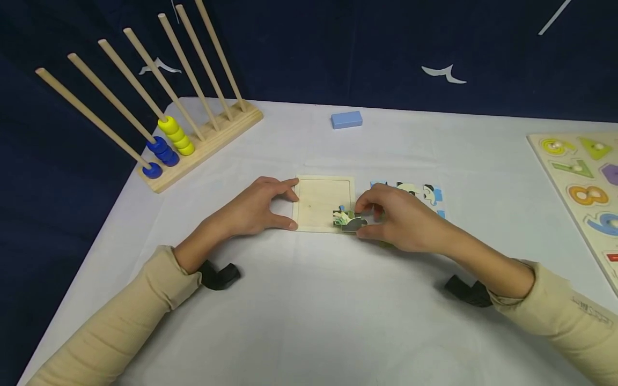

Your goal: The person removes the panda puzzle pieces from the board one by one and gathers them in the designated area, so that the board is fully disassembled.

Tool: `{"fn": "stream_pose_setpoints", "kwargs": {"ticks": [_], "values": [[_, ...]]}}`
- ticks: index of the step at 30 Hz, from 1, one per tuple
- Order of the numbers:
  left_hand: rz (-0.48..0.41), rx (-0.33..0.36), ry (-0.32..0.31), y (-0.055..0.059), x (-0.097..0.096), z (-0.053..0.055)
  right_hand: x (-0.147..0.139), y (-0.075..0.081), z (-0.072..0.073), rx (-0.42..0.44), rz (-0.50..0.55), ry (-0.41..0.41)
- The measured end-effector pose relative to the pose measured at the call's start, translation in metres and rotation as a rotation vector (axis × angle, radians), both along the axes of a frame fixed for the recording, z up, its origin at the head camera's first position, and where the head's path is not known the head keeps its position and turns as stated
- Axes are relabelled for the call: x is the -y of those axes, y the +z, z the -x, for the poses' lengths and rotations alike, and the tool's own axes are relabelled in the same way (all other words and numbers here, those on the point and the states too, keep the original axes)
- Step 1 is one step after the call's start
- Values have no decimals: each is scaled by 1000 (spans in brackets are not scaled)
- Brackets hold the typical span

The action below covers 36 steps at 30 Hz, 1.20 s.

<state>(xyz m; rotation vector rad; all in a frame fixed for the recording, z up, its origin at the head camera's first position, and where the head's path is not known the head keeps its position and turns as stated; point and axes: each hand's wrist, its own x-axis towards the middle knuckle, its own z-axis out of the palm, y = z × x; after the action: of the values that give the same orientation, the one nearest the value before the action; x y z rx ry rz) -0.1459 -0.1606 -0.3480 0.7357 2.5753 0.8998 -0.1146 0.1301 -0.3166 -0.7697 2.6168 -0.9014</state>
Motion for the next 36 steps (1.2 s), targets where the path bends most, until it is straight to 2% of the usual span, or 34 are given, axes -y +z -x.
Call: {"fn": "stream_pose_setpoints", "kwargs": {"ticks": [6,13,21,31,36], "values": [[-2,7,10,0,1,-1,-14,4,-6,-7,-17,-19],[0,15,17,-2,0,-1,-31,2,-9,-23,16,-22],[6,15,17,0,0,0,-48,1,-14,-29,-46,-44],[0,15,18,-2,-1,0,-72,-8,-21,-67,-52,-48],[3,13,18,-2,-1,0,-81,-11,-23,-35,-114,-67]]}}
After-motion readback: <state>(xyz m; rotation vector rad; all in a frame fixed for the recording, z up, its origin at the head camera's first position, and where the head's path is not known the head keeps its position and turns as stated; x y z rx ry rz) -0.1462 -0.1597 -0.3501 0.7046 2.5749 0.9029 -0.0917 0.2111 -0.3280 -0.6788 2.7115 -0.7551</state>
